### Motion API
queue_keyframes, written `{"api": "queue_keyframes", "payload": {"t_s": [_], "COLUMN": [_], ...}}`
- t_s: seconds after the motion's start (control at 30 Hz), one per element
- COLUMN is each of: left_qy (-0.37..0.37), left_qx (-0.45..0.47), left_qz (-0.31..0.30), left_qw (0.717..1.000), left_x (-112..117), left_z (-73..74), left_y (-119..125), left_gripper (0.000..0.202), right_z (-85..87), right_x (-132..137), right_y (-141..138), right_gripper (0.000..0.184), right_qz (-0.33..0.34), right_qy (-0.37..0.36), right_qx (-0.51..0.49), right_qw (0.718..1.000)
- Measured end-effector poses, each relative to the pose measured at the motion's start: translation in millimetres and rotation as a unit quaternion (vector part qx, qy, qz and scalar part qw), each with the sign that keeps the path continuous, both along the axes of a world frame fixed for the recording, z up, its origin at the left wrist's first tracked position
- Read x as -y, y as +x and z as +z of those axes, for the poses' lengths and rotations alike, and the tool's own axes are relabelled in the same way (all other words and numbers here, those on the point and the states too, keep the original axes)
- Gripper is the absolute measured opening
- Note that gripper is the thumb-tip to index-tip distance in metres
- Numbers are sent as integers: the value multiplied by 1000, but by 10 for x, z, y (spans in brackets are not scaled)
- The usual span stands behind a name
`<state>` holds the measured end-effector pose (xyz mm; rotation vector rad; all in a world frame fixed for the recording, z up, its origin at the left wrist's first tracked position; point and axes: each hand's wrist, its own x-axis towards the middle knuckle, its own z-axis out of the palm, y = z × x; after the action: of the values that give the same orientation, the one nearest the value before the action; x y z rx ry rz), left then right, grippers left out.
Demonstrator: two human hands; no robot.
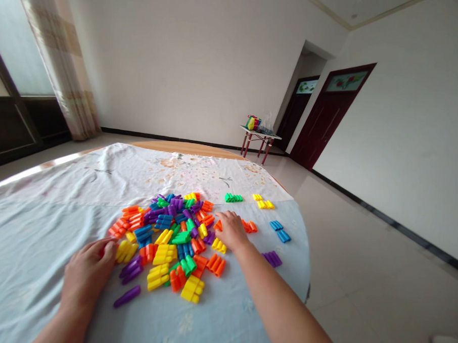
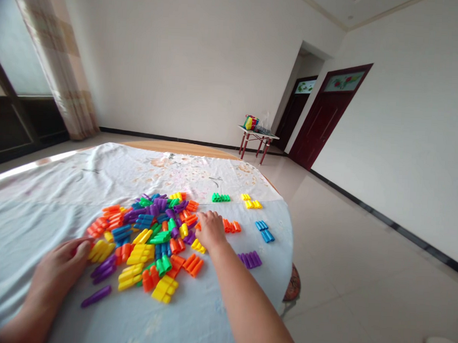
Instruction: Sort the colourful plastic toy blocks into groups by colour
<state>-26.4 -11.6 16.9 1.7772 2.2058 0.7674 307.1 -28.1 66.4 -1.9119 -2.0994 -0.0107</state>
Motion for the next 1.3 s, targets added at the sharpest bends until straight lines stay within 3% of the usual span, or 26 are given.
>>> {"api": "queue_keyframes", "payload": {"t_s": [0.17,0.3,0.6,0.8,0.97,1.13,1.3], "left_qy": [-3,-6,-14,-9,-1,-1,16], "left_qx": [-1,-6,-7,-10,-13,-14,-23], "left_qz": [-2,-4,3,1,-1,-2,-7], "left_qw": [1000,1000,1000,1000,1000,1000,1000], "left_x": [-35,-56,-12,-7,-3,-17,-29], "left_z": [-54,-80,7,-36,-43,-26,-73], "left_y": [-36,-59,22,-21,-28,-18,-52], "left_gripper": [52,51,52,51,51,50,51], "right_z": [-19,-74,-218,-212,-67,-53,39], "right_x": [394,580,487,428,601,759,767], "right_y": [161,325,358,230,194,77,293], "right_gripper": [56,55,43,44,25,38,34], "right_qz": [123,133,161,194,153,93,121], "right_qy": [64,54,22,35,-20,-96,-69], "right_qx": [-68,-84,-157,-302,-214,-87,-125], "right_qw": [988,986,974,933,965,987,982]}}
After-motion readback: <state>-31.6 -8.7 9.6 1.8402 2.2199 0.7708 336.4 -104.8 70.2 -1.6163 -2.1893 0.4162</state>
